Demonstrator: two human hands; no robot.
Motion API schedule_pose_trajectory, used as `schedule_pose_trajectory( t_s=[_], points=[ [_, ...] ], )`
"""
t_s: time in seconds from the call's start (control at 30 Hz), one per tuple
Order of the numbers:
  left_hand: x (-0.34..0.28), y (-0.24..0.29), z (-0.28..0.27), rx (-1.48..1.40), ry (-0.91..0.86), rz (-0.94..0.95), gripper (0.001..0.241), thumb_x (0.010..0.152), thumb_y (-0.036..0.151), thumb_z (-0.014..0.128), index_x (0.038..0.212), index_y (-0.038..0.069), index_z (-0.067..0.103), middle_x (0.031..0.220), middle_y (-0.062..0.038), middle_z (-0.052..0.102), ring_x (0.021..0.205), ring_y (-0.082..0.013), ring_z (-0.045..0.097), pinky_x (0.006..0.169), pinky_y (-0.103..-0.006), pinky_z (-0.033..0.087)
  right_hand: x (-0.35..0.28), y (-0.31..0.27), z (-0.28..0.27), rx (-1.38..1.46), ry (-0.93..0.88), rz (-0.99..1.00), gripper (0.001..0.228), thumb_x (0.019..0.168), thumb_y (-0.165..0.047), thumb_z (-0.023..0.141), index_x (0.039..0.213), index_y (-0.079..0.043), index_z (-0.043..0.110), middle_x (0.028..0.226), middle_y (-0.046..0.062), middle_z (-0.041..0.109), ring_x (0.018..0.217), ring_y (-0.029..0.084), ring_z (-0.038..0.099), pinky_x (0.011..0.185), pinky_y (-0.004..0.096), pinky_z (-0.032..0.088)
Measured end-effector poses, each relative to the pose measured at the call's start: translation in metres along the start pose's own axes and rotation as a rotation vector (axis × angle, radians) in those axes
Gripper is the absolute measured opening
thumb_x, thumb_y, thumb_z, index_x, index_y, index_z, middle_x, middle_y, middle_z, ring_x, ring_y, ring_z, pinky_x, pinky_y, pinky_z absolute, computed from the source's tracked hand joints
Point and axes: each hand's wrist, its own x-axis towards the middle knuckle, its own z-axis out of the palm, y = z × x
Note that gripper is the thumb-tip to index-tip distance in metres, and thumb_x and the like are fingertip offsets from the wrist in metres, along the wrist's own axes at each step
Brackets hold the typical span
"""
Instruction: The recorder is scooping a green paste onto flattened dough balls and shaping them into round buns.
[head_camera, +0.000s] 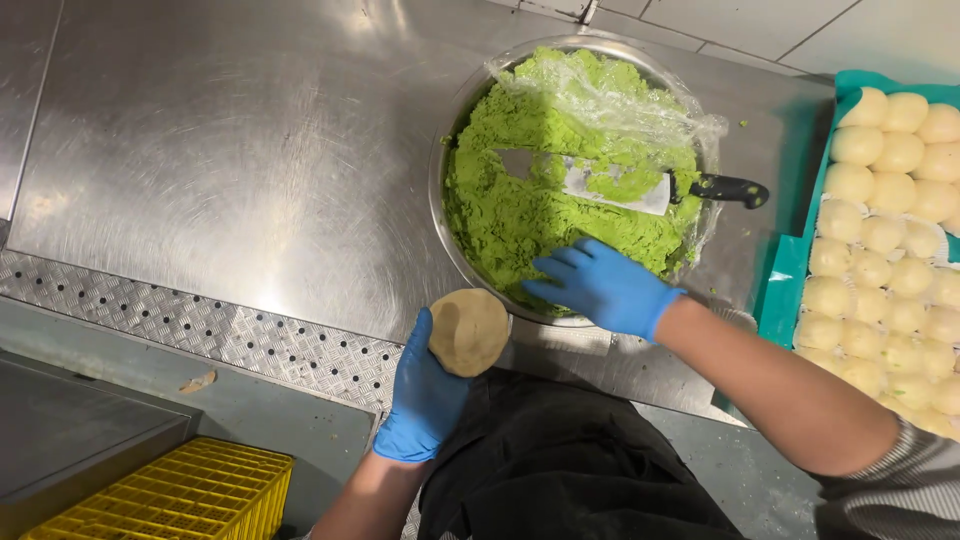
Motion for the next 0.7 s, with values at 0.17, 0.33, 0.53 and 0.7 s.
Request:
schedule_pose_trajectory(
  t_s=[0.17, 0.33, 0.53, 0.7],
  points=[
    [-0.002, -0.004, -0.005, 0.010, -0.018, 0.037, 0.073, 0.098, 0.049, 0.053, 0.150, -0.001, 0.039, 0.146, -0.021, 0.052, 0.137, -0.0351, 0.050, 0.115, -0.0506, 0.038, -0.005, 0.011, 0.041, -0.070, -0.196, -0.049, 0.038, 0.081, -0.023, 0.058, 0.117, -0.018, 0.070, 0.098, 0.003, 0.064, 0.095, 0.024, 0.059, 0.081, 0.038, 0.044],
    [-0.005, -0.002, -0.009, 0.063, -0.013, 0.084, 0.072, 0.098, 0.047, 0.054, 0.150, 0.000, 0.040, 0.147, -0.020, 0.052, 0.137, -0.0338, 0.050, 0.115, -0.0491, 0.039, -0.005, 0.014, 0.040, -0.034, -0.190, -0.051, 0.035, 0.085, -0.025, 0.060, 0.118, -0.016, 0.070, 0.090, 0.001, 0.061, 0.092, 0.023, 0.058, 0.083, 0.038, 0.044],
    [-0.006, 0.001, -0.015, -0.001, -0.012, 0.019, 0.068, 0.098, 0.048, 0.052, 0.148, 0.002, 0.042, 0.145, -0.019, 0.053, 0.136, -0.0342, 0.051, 0.114, -0.0496, 0.039, 0.002, 0.005, 0.038, -0.163, -0.164, 0.030, 0.055, 0.076, -0.023, 0.059, 0.131, -0.023, 0.067, 0.116, 0.004, 0.065, 0.092, 0.020, 0.058, 0.077, 0.035, 0.042],
    [-0.006, 0.000, -0.016, 0.036, -0.018, 0.027, 0.067, 0.100, 0.048, 0.050, 0.149, 0.003, 0.042, 0.146, -0.018, 0.053, 0.136, -0.0329, 0.051, 0.115, -0.0484, 0.039, 0.012, -0.004, 0.038, -0.210, -0.616, -0.007, 0.031, 0.090, -0.023, 0.055, 0.120, -0.025, 0.066, 0.119, -0.001, 0.062, 0.106, 0.023, 0.057, 0.082, 0.036, 0.043]
  ],
)
